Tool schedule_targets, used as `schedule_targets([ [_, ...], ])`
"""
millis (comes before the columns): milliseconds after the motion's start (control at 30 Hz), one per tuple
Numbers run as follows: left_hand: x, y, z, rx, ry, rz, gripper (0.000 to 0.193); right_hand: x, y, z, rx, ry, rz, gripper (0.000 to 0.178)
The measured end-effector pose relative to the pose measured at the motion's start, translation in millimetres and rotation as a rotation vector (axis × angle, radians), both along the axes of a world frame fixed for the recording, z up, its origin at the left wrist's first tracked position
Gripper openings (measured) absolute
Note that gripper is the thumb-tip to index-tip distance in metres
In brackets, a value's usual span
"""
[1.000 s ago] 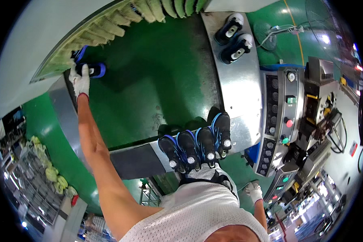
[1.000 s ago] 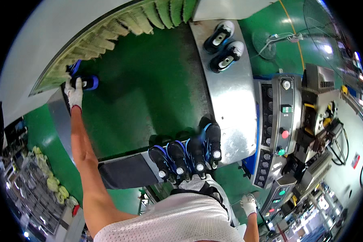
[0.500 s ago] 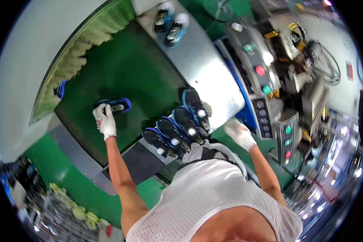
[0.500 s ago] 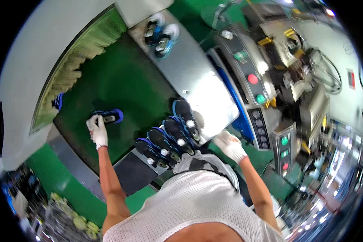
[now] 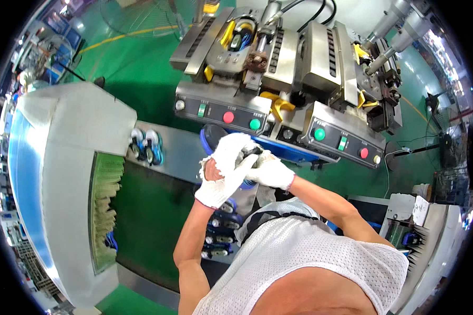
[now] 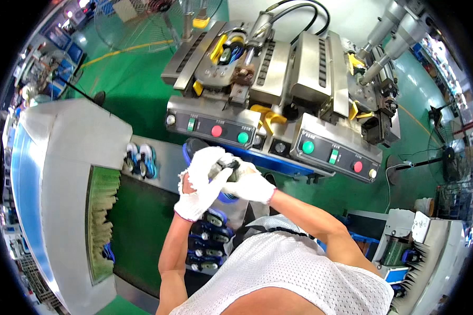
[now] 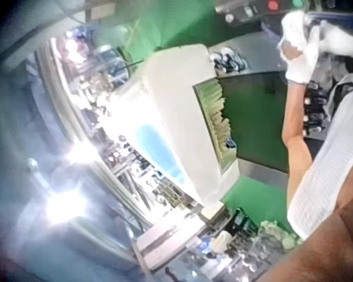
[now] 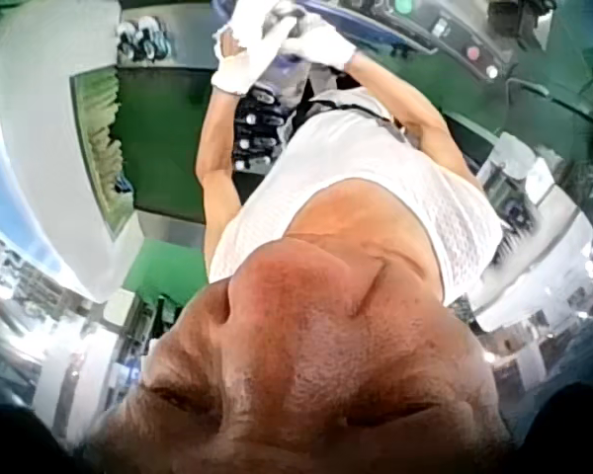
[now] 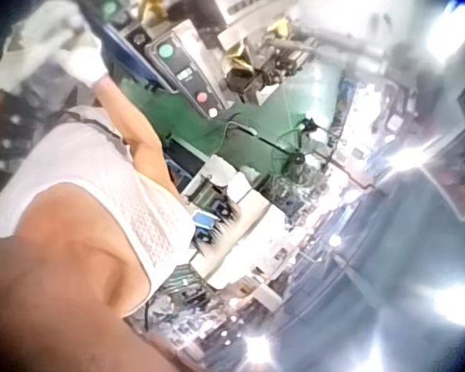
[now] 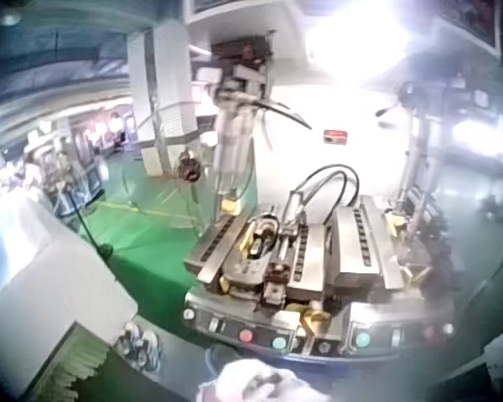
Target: The person repeatedly picks up blue and black sneakers from a conveyor belt, places them into a shoe assembly machine, and removes them after processing. The person handles the shoes one at a time, placing them into the machine's mold and then moving the finished shoes to a collection area.
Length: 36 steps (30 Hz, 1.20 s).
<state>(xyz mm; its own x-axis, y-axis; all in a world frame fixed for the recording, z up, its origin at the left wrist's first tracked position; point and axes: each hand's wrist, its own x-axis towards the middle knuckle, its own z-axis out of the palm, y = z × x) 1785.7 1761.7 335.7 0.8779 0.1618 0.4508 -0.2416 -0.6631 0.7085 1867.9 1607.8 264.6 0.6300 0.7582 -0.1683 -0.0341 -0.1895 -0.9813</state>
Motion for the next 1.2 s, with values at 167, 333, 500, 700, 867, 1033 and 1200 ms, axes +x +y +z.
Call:
schedule_targets([
  [167, 120, 18, 39, 0.051, -0.086, 0.189, 0.048, 54, -96, 49, 0.166, 0.535, -0.247, 0.068],
  [333, 276, 79, -13, 0.054, 0.069, 0.269, 0.050, 93, -160, 28, 0.403, 0.699, -0.361, 0.076],
  [500, 407, 119, -60, 0.199, 0.275, 0.335, 0.066, 126, -164, 68, 0.651, 0.770, -0.431, 0.071],
  [700, 484, 131, -105, 0.299, 0.418, 0.418, 0.067, 144, -156, 80, 0.638, 0.720, -0.467, 0.092],
  [867, 504, 138, -88, 0.237, 0.615, 0.432, 0.071, 148, -134, 79, 0.582, 0.661, -0.579, 0.085],
  [1033, 471, 172, -35, 0.072, 0.496, 0.445, 0.064, 142, -125, 64, 0.392, 0.687, -0.715, 0.066],
  [1200, 334, 161, 13, -0.069, -0.006, 0.467, 0.048, 173, -57, 82, 0.319, 0.647, -0.685, 0.051],
])
